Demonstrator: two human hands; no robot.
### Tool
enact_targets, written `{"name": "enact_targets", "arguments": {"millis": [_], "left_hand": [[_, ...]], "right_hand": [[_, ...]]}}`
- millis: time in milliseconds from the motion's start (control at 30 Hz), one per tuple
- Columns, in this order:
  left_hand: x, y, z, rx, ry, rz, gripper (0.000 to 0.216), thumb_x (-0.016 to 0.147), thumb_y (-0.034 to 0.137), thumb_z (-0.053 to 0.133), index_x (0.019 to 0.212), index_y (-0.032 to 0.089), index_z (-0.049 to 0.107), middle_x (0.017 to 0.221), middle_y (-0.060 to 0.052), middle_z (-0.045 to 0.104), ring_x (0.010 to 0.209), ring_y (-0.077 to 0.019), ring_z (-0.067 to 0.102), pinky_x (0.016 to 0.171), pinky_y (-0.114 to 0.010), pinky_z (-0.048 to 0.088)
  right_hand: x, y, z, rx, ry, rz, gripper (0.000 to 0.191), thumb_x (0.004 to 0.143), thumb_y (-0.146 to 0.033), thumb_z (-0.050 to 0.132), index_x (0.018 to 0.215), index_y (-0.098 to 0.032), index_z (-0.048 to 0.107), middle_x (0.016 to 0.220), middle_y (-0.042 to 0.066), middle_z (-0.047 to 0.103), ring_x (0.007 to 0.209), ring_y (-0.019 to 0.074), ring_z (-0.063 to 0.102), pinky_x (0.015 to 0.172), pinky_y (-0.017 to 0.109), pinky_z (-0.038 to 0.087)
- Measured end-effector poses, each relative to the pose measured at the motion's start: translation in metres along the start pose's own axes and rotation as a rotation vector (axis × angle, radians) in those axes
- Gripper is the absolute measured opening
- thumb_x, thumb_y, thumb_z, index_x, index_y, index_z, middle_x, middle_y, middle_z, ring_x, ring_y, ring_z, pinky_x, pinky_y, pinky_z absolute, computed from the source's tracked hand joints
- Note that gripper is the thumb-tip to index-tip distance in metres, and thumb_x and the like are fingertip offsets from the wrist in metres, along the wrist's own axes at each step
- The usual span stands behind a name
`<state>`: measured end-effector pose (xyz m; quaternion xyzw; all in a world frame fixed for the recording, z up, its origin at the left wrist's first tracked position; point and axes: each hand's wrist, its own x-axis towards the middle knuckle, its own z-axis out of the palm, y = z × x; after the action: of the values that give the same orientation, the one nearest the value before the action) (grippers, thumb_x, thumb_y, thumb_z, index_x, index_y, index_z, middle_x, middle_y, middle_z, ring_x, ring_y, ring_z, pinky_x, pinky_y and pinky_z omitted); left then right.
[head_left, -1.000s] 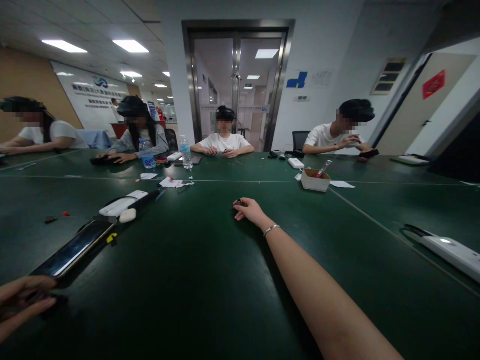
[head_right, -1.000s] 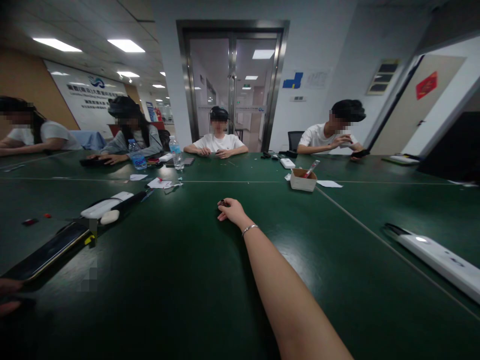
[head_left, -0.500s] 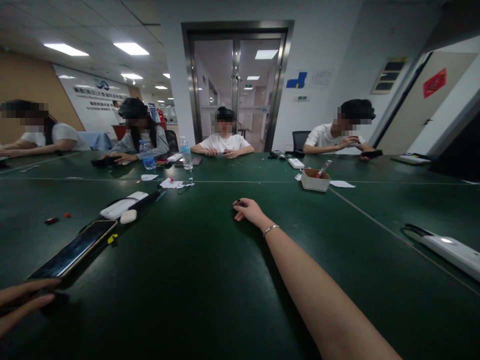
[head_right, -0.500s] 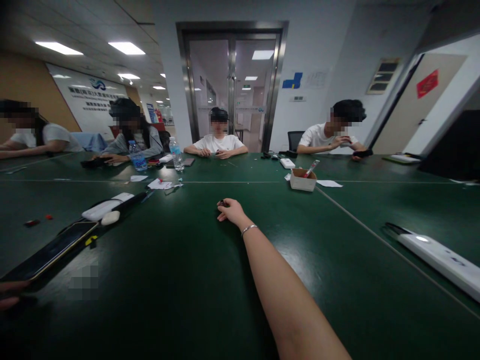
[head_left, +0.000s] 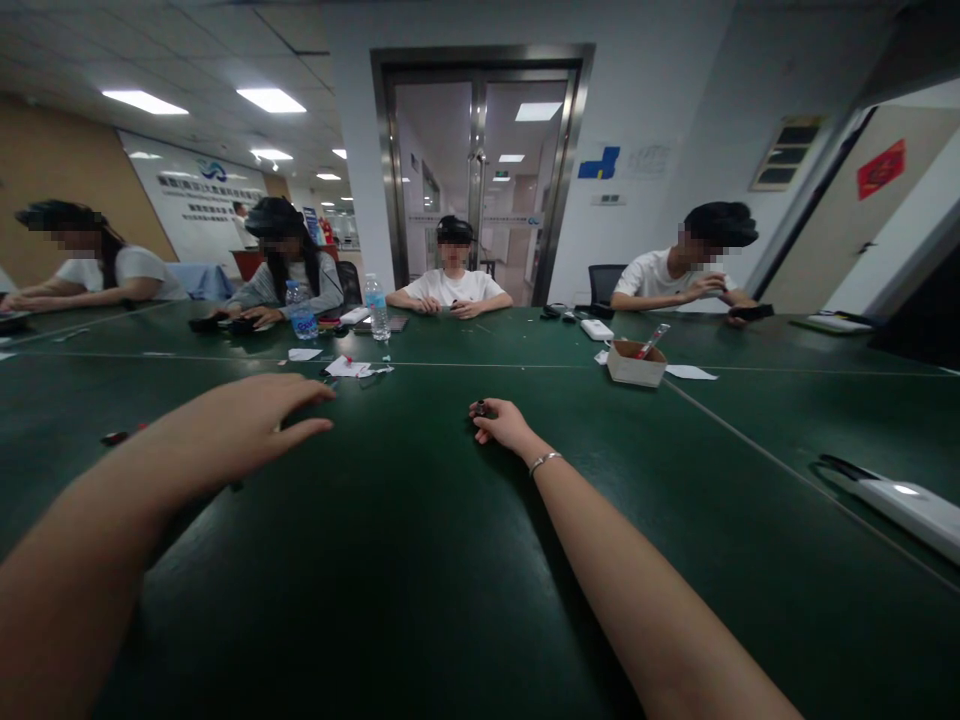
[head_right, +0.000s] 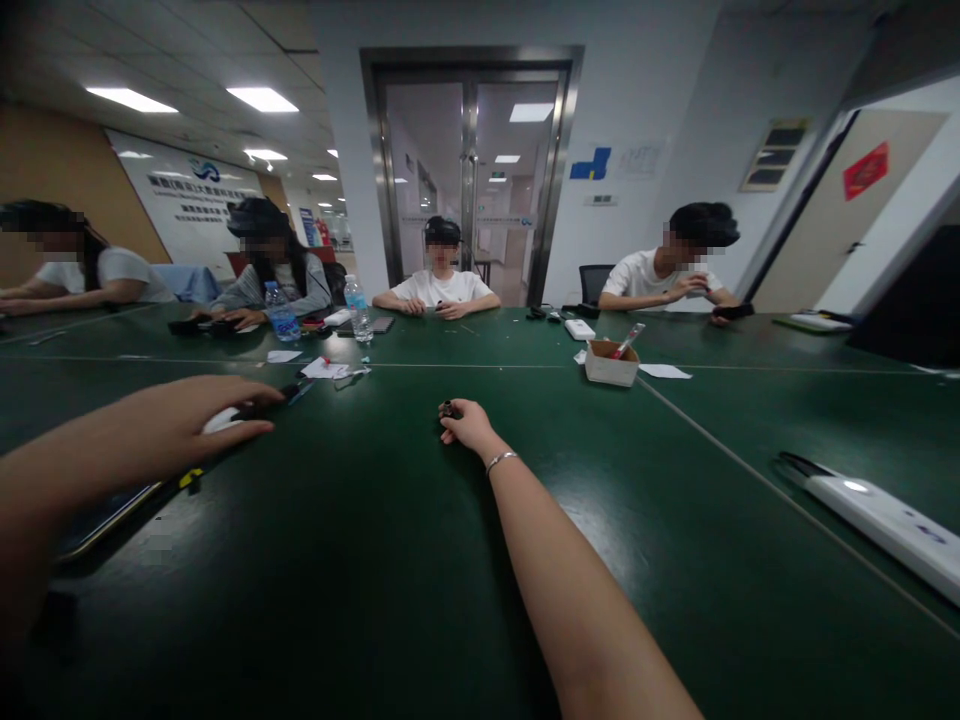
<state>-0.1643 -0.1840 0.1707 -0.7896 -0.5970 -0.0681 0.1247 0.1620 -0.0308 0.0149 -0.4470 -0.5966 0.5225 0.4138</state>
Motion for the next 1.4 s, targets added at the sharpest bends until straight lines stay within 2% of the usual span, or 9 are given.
{"name": "enact_targets", "arguments": {"millis": [67,167,267,400,533,733,867,1133,1400], "left_hand": [[0.043,0.035,0.003,-0.090,-0.119,0.158,0.035,0.078,0.046,0.050,0.104,0.027,0.063,0.105,0.001,0.065,0.094,-0.0166,0.058,0.081,-0.028,0.043],[0.096,0.080,0.025,-0.208,-0.143,0.303,0.024,0.079,0.035,0.052,0.096,0.024,0.066,0.096,-0.002,0.066,0.087,-0.0173,0.060,0.076,-0.025,0.043],[0.133,0.110,0.062,-0.292,-0.102,0.333,0.025,0.078,0.029,0.054,0.100,0.022,0.064,0.097,-0.004,0.065,0.087,-0.0181,0.059,0.076,-0.025,0.043],[0.159,0.132,0.109,-0.466,0.005,0.285,0.034,0.078,0.031,0.055,0.111,0.021,0.060,0.106,-0.007,0.061,0.091,-0.0193,0.059,0.080,-0.028,0.045],[0.160,0.139,0.147,-0.724,0.059,0.230,0.021,0.081,0.030,0.052,0.096,0.022,0.064,0.098,-0.004,0.064,0.087,-0.0180,0.059,0.081,-0.029,0.046],[0.148,0.130,0.180,-1.125,0.103,0.041,0.018,0.082,0.026,0.050,0.097,0.019,0.059,0.089,-0.004,0.066,0.079,-0.0147,0.061,0.075,-0.026,0.048],[0.146,0.127,0.186,-1.095,0.036,0.001,0.021,0.083,0.035,0.050,0.092,0.018,0.059,0.087,-0.004,0.065,0.079,-0.0161,0.060,0.072,-0.027,0.047],[0.151,0.124,0.188,-0.832,0.036,-0.032,0.040,0.084,0.049,0.040,0.075,0.017,0.063,0.083,-0.006,0.062,0.080,-0.0194,0.056,0.072,-0.029,0.040],[0.171,0.128,0.190,-0.927,-0.187,-0.205,0.051,0.082,0.057,0.035,0.067,0.017,0.063,0.061,-0.003,0.059,0.056,-0.0174,0.050,0.056,-0.028,0.032]], "right_hand": [[-0.001,-0.002,0.000,-0.013,0.000,0.018,0.018,0.080,0.002,0.058,0.093,-0.011,0.057,0.065,0.001,0.063,0.043,0.0091,0.061,0.038,0.014,0.050],[-0.004,-0.006,0.002,-0.056,0.014,0.053,0.020,0.082,0.002,0.056,0.099,-0.009,0.056,0.058,0.000,0.062,0.042,0.0094,0.060,0.039,0.014,0.049],[-0.005,-0.008,0.003,-0.103,0.033,0.068,0.021,0.083,0.002,0.056,0.101,-0.009,0.054,0.049,-0.002,0.059,0.039,0.0102,0.058,0.039,0.015,0.048],[-0.004,-0.008,0.003,-0.143,0.035,0.089,0.015,0.082,0.001,0.058,0.092,-0.010,0.054,0.046,-0.002,0.059,0.040,0.0111,0.059,0.041,0.015,0.048],[-0.003,-0.007,0.003,-0.207,0.039,0.066,0.015,0.082,-0.002,0.058,0.094,-0.011,0.056,0.044,-0.004,0.057,0.039,0.0115,0.059,0.037,0.014,0.046],[-0.004,-0.007,0.006,-0.203,0.045,-0.039,0.011,0.079,-0.008,0.064,0.088,-0.012,0.059,0.052,-0.004,0.058,0.034,0.0083,0.055,0.031,0.012,0.042],[-0.004,-0.006,0.004,-0.102,0.058,-0.021,0.015,0.076,-0.003,0.065,0.087,-0.011,0.060,0.064,0.000,0.063,0.038,0.0072,0.057,0.034,0.013,0.046],[-0.001,-0.005,-0.009,0.230,-0.032,0.070,0.016,0.088,-0.003,0.049,0.098,-0.009,0.060,0.081,0.008,0.065,0.056,0.0118,0.067,0.056,0.020,0.058],[0.000,0.000,-0.013,0.364,0.050,0.028,0.021,0.082,0.003,0.055,0.099,-0.009,0.060,0.089,0.008,0.063,0.059,0.0119,0.067,0.065,0.024,0.060]]}}
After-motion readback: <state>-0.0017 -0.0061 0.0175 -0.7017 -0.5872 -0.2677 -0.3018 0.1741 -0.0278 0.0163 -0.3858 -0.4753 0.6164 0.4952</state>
